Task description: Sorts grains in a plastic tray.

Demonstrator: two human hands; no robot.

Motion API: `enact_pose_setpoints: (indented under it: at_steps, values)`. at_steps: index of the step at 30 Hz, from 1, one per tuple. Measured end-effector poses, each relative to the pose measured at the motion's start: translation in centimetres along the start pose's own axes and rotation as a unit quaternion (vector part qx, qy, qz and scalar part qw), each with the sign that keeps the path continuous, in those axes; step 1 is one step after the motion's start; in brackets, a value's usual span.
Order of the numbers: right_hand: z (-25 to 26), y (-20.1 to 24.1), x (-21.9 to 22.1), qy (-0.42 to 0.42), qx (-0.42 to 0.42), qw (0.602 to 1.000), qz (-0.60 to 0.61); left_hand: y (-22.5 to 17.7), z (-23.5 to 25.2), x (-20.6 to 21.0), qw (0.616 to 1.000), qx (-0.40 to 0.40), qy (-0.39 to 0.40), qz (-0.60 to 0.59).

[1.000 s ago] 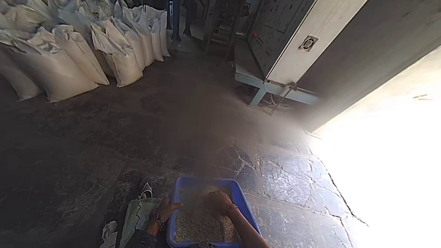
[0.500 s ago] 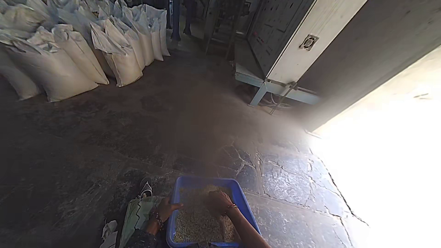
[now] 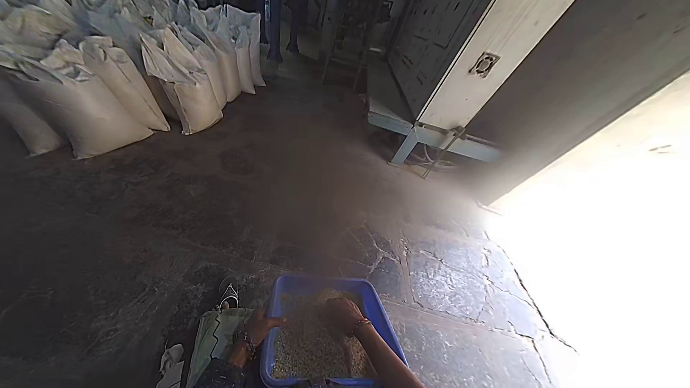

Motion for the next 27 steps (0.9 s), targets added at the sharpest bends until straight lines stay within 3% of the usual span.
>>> enact_pose_setpoints:
  at_steps: [27]
  values:
    - [0.4, -0.31, 0.01, 0.005, -0.007, 1.0, 0.004, 0.12, 0.13, 0.06, 1.0, -0.001, -0.005, 0.0]
Point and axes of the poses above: each hand's wrist, its own z-axis towards the middle knuckle, its own x-axis out of the palm, y = z × x, the point moved 1 cm from there along z, towards the middle knuckle, and after that the axes turned 3 degrees about -y, right-handed, at the moved point
